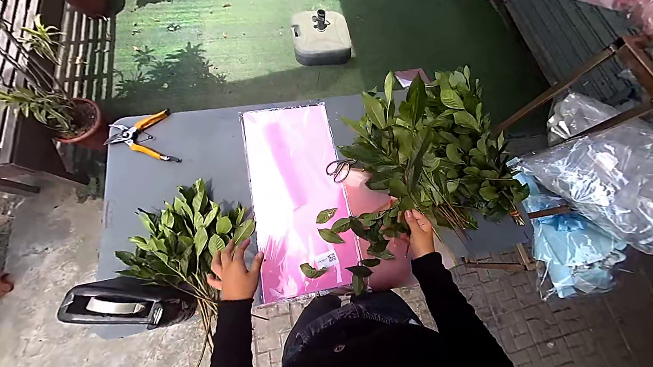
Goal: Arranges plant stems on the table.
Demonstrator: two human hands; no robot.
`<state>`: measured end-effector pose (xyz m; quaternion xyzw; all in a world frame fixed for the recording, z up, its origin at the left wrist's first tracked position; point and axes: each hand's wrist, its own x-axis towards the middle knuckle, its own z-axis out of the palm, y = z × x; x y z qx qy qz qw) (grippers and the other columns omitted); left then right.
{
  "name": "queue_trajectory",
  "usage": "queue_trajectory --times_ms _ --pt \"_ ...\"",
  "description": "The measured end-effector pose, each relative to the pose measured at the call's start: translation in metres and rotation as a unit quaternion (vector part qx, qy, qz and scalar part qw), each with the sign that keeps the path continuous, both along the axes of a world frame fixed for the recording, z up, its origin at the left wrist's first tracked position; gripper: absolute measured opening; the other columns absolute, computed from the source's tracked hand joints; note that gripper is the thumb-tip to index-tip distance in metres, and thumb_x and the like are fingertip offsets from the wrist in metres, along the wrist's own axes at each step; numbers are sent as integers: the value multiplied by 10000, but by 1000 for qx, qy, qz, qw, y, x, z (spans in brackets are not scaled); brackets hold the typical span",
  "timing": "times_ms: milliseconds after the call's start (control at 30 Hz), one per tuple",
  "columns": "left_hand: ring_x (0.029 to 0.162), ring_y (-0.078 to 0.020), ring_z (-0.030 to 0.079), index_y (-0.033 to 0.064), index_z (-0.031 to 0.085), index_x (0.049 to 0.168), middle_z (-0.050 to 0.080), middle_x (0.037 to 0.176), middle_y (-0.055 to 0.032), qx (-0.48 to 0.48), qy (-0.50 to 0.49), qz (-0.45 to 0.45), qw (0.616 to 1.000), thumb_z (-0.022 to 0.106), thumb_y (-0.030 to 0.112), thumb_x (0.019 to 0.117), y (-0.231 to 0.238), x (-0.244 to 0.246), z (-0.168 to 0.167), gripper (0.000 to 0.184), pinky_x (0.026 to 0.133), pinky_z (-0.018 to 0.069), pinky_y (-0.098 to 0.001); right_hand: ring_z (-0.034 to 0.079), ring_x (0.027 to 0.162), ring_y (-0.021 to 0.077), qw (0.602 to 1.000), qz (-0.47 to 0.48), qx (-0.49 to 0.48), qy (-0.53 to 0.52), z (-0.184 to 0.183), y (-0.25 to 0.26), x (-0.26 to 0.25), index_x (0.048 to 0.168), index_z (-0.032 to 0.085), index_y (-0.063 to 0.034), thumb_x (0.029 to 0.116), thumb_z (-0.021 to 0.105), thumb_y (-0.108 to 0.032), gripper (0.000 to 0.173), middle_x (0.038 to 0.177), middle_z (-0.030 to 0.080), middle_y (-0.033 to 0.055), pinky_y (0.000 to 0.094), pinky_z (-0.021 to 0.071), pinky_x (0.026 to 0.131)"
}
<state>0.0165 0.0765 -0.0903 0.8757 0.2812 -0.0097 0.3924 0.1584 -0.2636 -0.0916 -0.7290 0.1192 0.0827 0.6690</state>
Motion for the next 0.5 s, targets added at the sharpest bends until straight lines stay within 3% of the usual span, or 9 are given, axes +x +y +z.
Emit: queue_trajectory --times_ms 67,133,200,233,267,333,367,433,500 --pt "1497 -421 299 -33 466 1489 397 1578 -251 -146 -72 -54 985 626 284 966 -14 32 19 632 1188 224 -628 553 619 17 994 98 32 40 2 23 -16 1057 606 44 1093 367 -128 297 798 615 -2 187 479 567" --pt "1394 -203 478 -26 298 1551 487 1520 -170 -349 -128 -59 926 668 246 911 -37 58 28 788 1146 403 -375 555 629 13 971 217 37 89 6 42 -29 1067 614 43 1088 359 -141 316 801 608 -18 193 489 580" --pt "1066 -127 663 -13 481 1366 679 1193 -100 -485 -177 26 856 643 120 946 -61 76 34 469 946 554 -322 552 628 21 926 351 -18 135 6 56 -33 1160 610 43 1105 382 -189 330 847 629 8 203 479 580" --pt "956 -133 686 -24 547 1295 709 1081 -102 -506 -181 77 840 593 88 1010 -69 82 37 310 873 575 -322 562 625 38 907 397 -45 134 3 63 -34 1242 582 32 1095 422 -210 326 885 648 33 219 479 574" --pt "946 -138 684 -24 547 1331 712 1092 -109 -505 -178 98 839 540 102 1051 -72 86 34 307 864 568 -320 601 701 78 899 418 -59 118 3 69 -34 1384 501 28 1059 513 -205 399 1010 668 88 257 507 624" --pt "943 -112 683 -26 559 1312 727 1100 -96 -476 -196 111 850 485 99 1073 -78 87 24 279 864 549 -297 663 1083 214 907 414 -56 59 9 86 -30 1556 260 35 932 687 -187 788 1377 578 235 358 564 894" --pt "937 -99 679 -43 563 1272 726 1062 -92 -455 -204 113 859 491 83 1067 -82 85 21 251 870 546 -290 636 1194 261 916 399 -48 22 10 97 -28 1562 240 43 894 731 -197 863 1421 541 264 384 544 991" --pt "953 -100 656 -84 575 1249 691 1062 -123 -399 -205 104 888 523 83 1054 -88 78 16 262 905 542 -302 619 1232 302 916 393 -73 -23 15 121 -27 1499 377 71 940 692 -220 704 1362 587 277 427 495 1065" --pt "1008 -162 636 -99 605 1224 675 1093 -167 -336 -231 98 908 504 49 1035 -84 70 9 261 940 515 -364 678 1120 299 893 425 -142 -42 17 143 -31 1305 610 74 1036 572 -250 424 1165 701 241 472 499 1034"
